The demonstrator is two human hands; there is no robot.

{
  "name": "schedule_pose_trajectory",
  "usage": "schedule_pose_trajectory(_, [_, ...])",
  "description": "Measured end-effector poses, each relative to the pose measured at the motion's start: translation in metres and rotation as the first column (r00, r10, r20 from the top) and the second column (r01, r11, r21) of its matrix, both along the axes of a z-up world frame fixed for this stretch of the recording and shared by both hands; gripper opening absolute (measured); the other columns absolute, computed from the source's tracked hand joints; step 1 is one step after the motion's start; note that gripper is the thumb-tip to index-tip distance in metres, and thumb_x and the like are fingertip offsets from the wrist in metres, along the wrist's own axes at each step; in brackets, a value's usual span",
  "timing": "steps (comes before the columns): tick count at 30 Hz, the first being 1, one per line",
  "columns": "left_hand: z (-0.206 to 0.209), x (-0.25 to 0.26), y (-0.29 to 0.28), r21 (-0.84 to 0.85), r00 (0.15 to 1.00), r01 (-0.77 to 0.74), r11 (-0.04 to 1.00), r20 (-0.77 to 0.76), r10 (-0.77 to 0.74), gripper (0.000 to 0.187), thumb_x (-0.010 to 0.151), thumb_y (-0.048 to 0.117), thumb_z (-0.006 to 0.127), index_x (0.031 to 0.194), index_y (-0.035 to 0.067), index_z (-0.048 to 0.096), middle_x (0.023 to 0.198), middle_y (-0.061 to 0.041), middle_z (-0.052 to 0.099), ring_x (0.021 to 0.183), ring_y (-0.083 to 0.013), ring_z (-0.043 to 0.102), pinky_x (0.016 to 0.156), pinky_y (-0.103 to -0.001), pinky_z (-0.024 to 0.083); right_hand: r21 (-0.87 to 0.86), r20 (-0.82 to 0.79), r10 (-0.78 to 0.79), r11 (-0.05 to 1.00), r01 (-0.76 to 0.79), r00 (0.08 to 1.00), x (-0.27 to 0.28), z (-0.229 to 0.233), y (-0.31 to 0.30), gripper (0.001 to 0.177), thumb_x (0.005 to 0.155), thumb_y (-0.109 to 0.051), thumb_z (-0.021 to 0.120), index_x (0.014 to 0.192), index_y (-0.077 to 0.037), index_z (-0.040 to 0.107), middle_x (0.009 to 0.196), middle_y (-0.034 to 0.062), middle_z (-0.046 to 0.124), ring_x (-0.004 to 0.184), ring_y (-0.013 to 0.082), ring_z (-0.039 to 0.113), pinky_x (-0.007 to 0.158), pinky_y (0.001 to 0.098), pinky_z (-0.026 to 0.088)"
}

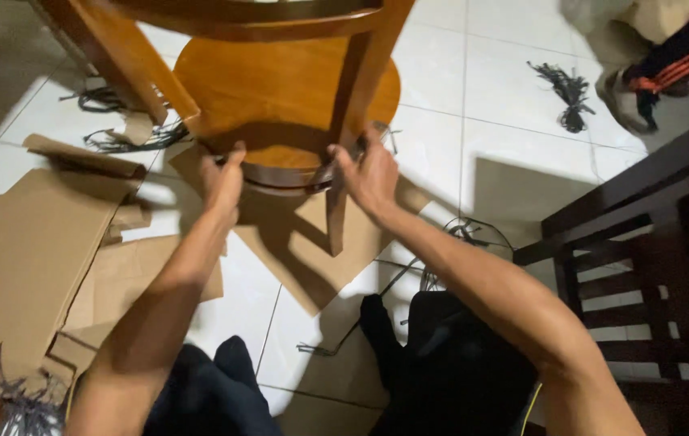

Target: Wrapping the legs of a wooden chair with cardboard pieces and securing them with string

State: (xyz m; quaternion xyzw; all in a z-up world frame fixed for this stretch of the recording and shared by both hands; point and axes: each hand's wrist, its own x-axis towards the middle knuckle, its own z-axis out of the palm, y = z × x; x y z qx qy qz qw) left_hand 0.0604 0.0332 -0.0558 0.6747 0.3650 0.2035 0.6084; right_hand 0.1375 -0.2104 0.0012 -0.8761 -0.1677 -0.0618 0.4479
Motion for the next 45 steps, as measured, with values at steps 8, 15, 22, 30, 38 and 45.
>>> schedule_pose_trajectory(8, [-0.009, -0.013, 0.018, 0.164, 0.960, 0.122, 0.979, -0.271, -0.074, 0.102, 0.096, 0.069, 0.058, 0.159, -0.001, 0.021, 0.165, -0.027, 0.015, 0.155, -0.0414, 0.017, 0.124, -0.057, 0.014, -0.084, 0.116, 0.108, 0.992, -0.099, 0.987, -0.003, 0.001, -0.016, 0.057, 0.084, -0.058, 0.074, 0.118, -0.014, 0.061, 0.106, 0.0180, 0.075, 0.102, 0.0412, 0.072, 0.087, 0.0568, 0.056])
schedule_pose_trajectory(15, [0.042, -0.033, -0.066, 0.769, 0.997, 0.068, 0.636, -0.024, -0.077, 0.075, 0.109, 0.035, 0.063, 0.147, -0.023, 0.033, 0.147, -0.057, 0.014, 0.140, -0.0721, 0.011, 0.116, -0.072, 0.008, -0.119, 0.354, 0.181, 0.982, -0.148, 0.917, -0.005, 0.002, -0.025, 0.053, 0.090, -0.049, 0.073, 0.118, -0.007, 0.059, 0.101, 0.0196, 0.069, 0.099, 0.0418, 0.071, 0.082, 0.0538, 0.058])
schedule_pose_trajectory(22, [0.018, -0.023, -0.084, 0.968, 0.873, 0.168, 0.184, -0.060, -0.484, 0.058, 0.085, 0.023, 0.076, 0.137, 0.004, 0.060, 0.135, -0.019, 0.056, 0.137, -0.0371, 0.047, 0.121, -0.057, 0.021, -0.155, 0.445, 0.267, 0.963, -0.220, 0.855, -0.009, 0.015, -0.031, 0.052, 0.094, -0.043, 0.071, 0.123, -0.001, 0.058, 0.103, 0.0186, 0.067, 0.100, 0.0402, 0.070, 0.085, 0.0475, 0.058])
schedule_pose_trajectory(30, [0.034, -0.037, -0.083, 0.970, 0.876, 0.243, -0.008, -0.223, -0.427, 0.065, 0.085, 0.021, 0.076, 0.146, 0.006, 0.057, 0.138, -0.021, 0.058, 0.140, -0.0382, 0.046, 0.123, -0.056, 0.024, -0.169, 0.494, 0.305, 0.952, -0.254, 0.814, -0.008, 0.005, -0.032, 0.054, 0.097, -0.041, 0.069, 0.128, 0.002, 0.056, 0.107, 0.0214, 0.065, 0.104, 0.0413, 0.069, 0.087, 0.0479, 0.058])
schedule_pose_trajectory(38, [0.017, -0.022, -0.094, 0.942, 0.854, 0.335, 0.023, -0.294, -0.429, 0.066, 0.086, 0.029, 0.076, 0.144, 0.002, 0.060, 0.145, -0.027, 0.059, 0.143, -0.0432, 0.047, 0.121, -0.060, 0.019, -0.107, 0.057, 0.300, 0.950, -0.293, 0.952, -0.002, -0.002, -0.043, 0.052, 0.097, -0.052, 0.062, 0.134, -0.015, 0.058, 0.125, 0.0110, 0.071, 0.120, 0.0364, 0.067, 0.103, 0.0548, 0.052])
schedule_pose_trajectory(45, [0.036, -0.035, -0.110, 0.869, 0.795, 0.485, 0.096, -0.393, -0.463, 0.060, 0.088, 0.022, 0.070, 0.142, -0.001, 0.060, 0.154, -0.022, 0.053, 0.148, -0.0393, 0.040, 0.124, -0.052, 0.024, -0.201, -0.031, 0.414, 0.889, -0.411, 0.910, -0.032, 0.047, -0.063, 0.027, 0.091, -0.026, 0.066, 0.114, -0.011, 0.067, 0.102, 0.0115, 0.077, 0.104, 0.0380, 0.073, 0.094, 0.0572, 0.056])
